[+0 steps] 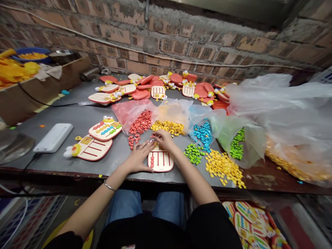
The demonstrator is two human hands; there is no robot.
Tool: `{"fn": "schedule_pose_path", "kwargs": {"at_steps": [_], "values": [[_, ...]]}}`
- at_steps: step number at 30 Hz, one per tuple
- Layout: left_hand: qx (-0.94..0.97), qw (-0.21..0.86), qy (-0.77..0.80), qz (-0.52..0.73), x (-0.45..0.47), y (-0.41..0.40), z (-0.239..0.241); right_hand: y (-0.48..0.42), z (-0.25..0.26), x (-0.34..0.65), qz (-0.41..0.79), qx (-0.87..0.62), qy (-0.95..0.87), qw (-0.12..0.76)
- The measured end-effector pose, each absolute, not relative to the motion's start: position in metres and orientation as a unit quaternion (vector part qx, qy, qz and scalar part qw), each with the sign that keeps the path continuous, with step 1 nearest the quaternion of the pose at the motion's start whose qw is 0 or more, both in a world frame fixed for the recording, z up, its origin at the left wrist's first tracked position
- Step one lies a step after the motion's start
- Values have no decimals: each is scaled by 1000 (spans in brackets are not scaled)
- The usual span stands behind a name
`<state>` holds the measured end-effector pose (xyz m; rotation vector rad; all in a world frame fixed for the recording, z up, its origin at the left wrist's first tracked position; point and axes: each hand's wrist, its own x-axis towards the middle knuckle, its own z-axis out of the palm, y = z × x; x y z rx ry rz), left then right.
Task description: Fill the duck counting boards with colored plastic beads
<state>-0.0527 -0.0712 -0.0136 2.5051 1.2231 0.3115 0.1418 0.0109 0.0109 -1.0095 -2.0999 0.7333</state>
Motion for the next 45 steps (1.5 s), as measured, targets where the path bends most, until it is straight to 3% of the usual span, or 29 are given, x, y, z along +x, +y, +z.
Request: {"fn": "schedule_pose_path", "kwargs": {"at_steps": [10, 16, 26, 36, 42, 45], "values": [[876, 175, 439, 98, -51, -74, -7, -24, 5, 209, 194, -473, -781, 359], [879, 168, 434, 102, -52, -73, -10, -26, -5, 217, 202, -542, -717, 388], [877, 166, 439, 100, -48, -73, -7, -37, -15, 200, 72, -469, -843, 253], [879, 162, 437, 103, -49, -71, -11, -57, -13, 173, 268, -459, -780, 329], [881, 160, 435, 101, -50, -72, -12, -51, -3, 149, 347, -380, -807, 290], [882, 158, 433, 95, -49, -73, -9, -37, -1, 170, 382, -414, -762, 319]]}}
